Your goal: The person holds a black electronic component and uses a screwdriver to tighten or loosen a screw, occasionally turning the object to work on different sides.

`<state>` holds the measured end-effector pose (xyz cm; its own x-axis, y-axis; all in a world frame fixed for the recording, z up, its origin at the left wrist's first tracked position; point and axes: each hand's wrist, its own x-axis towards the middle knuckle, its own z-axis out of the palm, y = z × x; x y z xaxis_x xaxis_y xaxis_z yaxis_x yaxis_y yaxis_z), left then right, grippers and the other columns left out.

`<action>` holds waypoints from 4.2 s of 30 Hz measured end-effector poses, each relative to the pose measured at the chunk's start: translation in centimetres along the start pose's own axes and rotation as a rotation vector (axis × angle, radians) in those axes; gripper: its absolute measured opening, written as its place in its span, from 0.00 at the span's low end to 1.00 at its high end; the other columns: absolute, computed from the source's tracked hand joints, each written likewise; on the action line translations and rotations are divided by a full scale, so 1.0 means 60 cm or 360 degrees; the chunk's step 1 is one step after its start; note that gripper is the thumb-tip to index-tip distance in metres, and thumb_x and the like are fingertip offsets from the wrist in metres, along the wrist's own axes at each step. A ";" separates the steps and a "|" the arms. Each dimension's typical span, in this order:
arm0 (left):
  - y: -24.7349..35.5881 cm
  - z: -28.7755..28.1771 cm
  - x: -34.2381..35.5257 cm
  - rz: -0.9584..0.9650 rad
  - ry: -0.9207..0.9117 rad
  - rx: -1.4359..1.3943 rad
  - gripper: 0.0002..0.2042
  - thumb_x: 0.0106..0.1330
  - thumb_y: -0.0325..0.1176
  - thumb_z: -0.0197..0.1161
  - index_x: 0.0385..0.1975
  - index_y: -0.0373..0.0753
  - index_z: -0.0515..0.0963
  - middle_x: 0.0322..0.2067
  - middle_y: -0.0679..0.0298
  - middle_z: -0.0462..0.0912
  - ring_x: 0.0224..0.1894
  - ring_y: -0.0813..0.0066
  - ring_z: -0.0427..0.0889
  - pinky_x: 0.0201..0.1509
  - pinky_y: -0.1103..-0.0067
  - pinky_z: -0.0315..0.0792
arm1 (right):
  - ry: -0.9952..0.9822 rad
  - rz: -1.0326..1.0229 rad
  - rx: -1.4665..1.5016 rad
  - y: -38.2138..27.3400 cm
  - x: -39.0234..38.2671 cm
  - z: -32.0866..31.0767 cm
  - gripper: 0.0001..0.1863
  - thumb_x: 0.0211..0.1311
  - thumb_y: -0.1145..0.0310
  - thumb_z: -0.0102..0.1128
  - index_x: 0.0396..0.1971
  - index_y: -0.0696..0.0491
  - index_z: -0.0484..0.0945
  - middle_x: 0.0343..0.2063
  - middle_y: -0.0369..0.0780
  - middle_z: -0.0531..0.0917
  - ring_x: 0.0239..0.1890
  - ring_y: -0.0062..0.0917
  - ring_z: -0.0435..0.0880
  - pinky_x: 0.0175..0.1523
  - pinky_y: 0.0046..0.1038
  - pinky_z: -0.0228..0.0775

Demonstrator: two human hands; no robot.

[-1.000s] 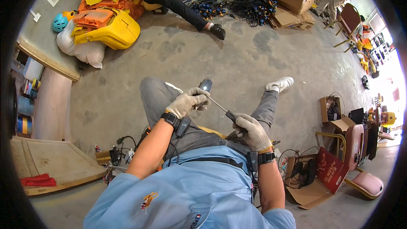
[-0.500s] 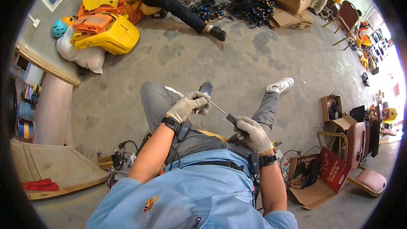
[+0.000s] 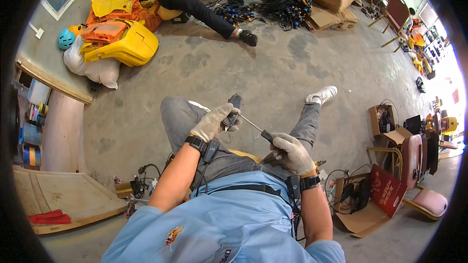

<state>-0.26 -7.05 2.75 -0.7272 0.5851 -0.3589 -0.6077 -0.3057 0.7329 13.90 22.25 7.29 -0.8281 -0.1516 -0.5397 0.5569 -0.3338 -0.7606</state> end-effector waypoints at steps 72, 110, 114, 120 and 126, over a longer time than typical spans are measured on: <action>-0.008 -0.002 0.002 0.0060 0.0038 0.0103 0.06 0.74 0.30 0.67 0.46 0.36 0.84 0.42 0.56 0.89 0.45 0.65 0.90 0.48 0.71 0.87 | 0.0059 -0.0153 -0.0279 -0.034 -0.034 0.002 0.23 0.73 0.63 0.60 0.60 0.64 0.80 0.35 0.31 0.81 0.32 0.12 0.75 0.37 0.17 0.67; -0.008 0.005 0.020 -0.0087 -0.0021 0.0439 0.08 0.74 0.32 0.69 0.46 0.36 0.83 0.39 0.59 0.87 0.37 0.72 0.86 0.42 0.76 0.80 | 0.0174 -0.0583 -0.1181 -0.068 -0.041 -0.007 0.27 0.61 0.59 0.66 0.57 0.58 0.83 0.46 0.45 0.87 0.50 0.28 0.85 0.59 0.31 0.75; 0.001 -0.002 0.000 -0.0035 0.0105 0.0540 0.07 0.76 0.31 0.65 0.43 0.34 0.82 0.36 0.57 0.89 0.36 0.72 0.87 0.40 0.75 0.82 | 0.0188 -0.0289 -0.1147 -0.091 -0.049 0.025 0.26 0.62 0.61 0.68 0.57 0.58 0.80 0.44 0.43 0.87 0.50 0.29 0.85 0.58 0.32 0.76; -0.016 0.000 0.012 0.0030 0.0054 0.0408 0.04 0.77 0.27 0.61 0.40 0.34 0.81 0.32 0.57 0.87 0.36 0.67 0.90 0.38 0.74 0.85 | 0.0355 -0.0564 -0.1068 -0.059 -0.034 -0.002 0.22 0.66 0.62 0.68 0.56 0.56 0.79 0.40 0.41 0.86 0.41 0.23 0.88 0.47 0.28 0.81; -0.014 -0.001 0.013 -0.0010 0.0096 0.0450 0.04 0.77 0.28 0.62 0.40 0.37 0.81 0.31 0.60 0.85 0.38 0.65 0.90 0.39 0.69 0.89 | 0.0346 -0.0546 -0.1027 -0.048 -0.030 0.002 0.23 0.66 0.63 0.67 0.58 0.56 0.77 0.38 0.40 0.86 0.34 0.22 0.88 0.42 0.27 0.82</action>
<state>-0.32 -6.40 1.79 -0.7466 0.5380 -0.3913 -0.5053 -0.0760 0.8596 13.79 23.38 10.49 -0.9673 0.0714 -0.2434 0.2537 0.2911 -0.9225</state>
